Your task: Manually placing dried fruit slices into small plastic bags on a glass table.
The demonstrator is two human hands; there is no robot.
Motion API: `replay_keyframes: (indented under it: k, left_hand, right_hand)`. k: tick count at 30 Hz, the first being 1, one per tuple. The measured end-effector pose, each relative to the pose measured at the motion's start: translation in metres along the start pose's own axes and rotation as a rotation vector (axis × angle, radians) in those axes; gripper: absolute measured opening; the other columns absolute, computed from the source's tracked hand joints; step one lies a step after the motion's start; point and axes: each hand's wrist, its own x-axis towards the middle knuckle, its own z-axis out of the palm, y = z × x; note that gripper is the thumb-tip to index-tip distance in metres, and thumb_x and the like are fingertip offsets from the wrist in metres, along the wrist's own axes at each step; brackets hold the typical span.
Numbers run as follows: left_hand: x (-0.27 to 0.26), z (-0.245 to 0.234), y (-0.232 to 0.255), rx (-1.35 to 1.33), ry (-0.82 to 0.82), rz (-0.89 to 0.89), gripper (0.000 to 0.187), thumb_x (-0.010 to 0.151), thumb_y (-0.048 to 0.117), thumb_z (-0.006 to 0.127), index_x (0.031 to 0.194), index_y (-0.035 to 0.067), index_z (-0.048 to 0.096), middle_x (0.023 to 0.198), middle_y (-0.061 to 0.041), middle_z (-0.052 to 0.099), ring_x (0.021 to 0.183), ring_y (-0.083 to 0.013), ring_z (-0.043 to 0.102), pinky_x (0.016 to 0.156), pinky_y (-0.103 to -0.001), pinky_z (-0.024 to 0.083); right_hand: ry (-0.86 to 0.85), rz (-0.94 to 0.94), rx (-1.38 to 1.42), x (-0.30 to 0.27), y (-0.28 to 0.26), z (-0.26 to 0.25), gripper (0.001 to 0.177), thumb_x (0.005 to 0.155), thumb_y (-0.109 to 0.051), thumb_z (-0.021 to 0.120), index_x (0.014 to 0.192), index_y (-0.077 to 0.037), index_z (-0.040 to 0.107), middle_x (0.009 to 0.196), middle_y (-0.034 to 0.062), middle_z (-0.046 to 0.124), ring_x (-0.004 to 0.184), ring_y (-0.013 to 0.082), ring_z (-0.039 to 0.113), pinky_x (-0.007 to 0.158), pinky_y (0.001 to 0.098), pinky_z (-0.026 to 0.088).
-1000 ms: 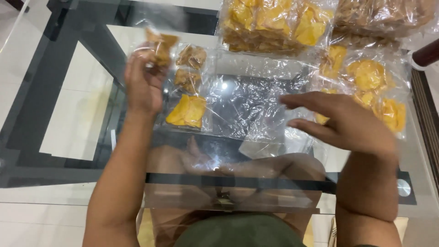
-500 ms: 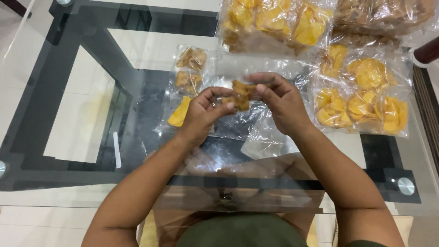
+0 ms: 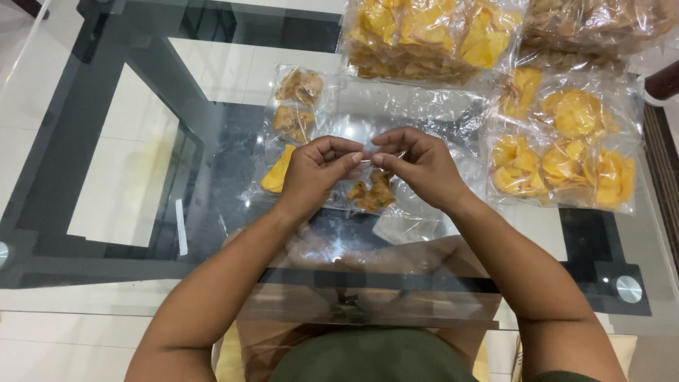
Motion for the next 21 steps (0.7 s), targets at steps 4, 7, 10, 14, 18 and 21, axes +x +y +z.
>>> replay_keyframes:
  k: [4, 7, 10, 14, 18, 21]
  left_hand:
    - [-0.001, -0.001, 0.003, -0.030, 0.028, -0.058, 0.020, 0.093, 0.008, 0.073, 0.111, 0.000, 0.071, 0.099, -0.014, 0.078, 0.086, -0.0170, 0.078, 0.074, -0.026, 0.066]
    - [0.004, -0.005, -0.004, 0.000, 0.038, -0.077, 0.019, 0.094, 0.010, 0.073, 0.111, 0.000, 0.072, 0.098, -0.017, 0.079, 0.084, -0.0191, 0.078, 0.073, -0.028, 0.067]
    - [0.004, -0.006, -0.003, -0.020, 0.020, -0.083, 0.025, 0.100, 0.021, 0.066, 0.116, 0.001, 0.070, 0.099, -0.020, 0.078, 0.082, -0.0224, 0.078, 0.071, -0.031, 0.068]
    - [0.004, -0.008, -0.001, -0.010, 0.014, -0.053, 0.029, 0.101, 0.019, 0.065, 0.125, 0.004, 0.067, 0.107, -0.023, 0.076, 0.081, -0.0253, 0.079, 0.067, -0.033, 0.069]
    - [0.009, -0.010, -0.008, 0.044, 0.008, 0.049, 0.026, 0.100, 0.013, 0.067, 0.124, 0.005, 0.071, 0.111, -0.018, 0.077, 0.092, -0.0213, 0.077, 0.076, -0.031, 0.068]
    - [0.011, -0.011, -0.009, 0.023, -0.007, 0.047, 0.026, 0.098, 0.009, 0.068, 0.123, 0.004, 0.071, 0.114, -0.018, 0.076, 0.094, -0.0224, 0.077, 0.078, -0.033, 0.068]
  right_hand:
    - [0.059, 0.007, -0.018, 0.002, -0.001, 0.001, 0.015, 0.095, -0.005, 0.076, 0.108, 0.002, 0.076, 0.086, 0.0110, 0.076, 0.078, 0.0122, 0.070, 0.069, 0.0255, 0.060]
    - [0.075, 0.021, -0.006, 0.007, 0.013, -0.006, 0.016, 0.095, -0.005, 0.076, 0.110, 0.001, 0.076, 0.087, 0.0085, 0.075, 0.079, 0.0088, 0.069, 0.070, 0.0234, 0.059]
    - [0.071, 0.023, 0.035, 0.006, 0.012, -0.003, 0.024, 0.093, -0.003, 0.077, 0.116, 0.002, 0.074, 0.089, 0.0094, 0.075, 0.082, 0.0090, 0.068, 0.074, 0.0236, 0.059]
    - [0.041, 0.036, 0.084, 0.004, 0.001, 0.001, 0.022, 0.098, -0.006, 0.071, 0.118, 0.001, 0.073, 0.080, 0.0071, 0.073, 0.074, 0.0082, 0.068, 0.067, 0.0209, 0.057]
    - [0.022, 0.013, 0.083, 0.003, -0.007, 0.002, 0.022, 0.102, -0.009, 0.066, 0.120, 0.002, 0.073, 0.072, 0.0021, 0.068, 0.068, 0.0029, 0.060, 0.063, 0.0166, 0.051]
    - [-0.013, -0.031, 0.041, 0.003, -0.007, 0.001, 0.022, 0.102, -0.008, 0.066, 0.122, 0.002, 0.073, 0.068, 0.0022, 0.064, 0.064, 0.0033, 0.054, 0.059, 0.0167, 0.047]
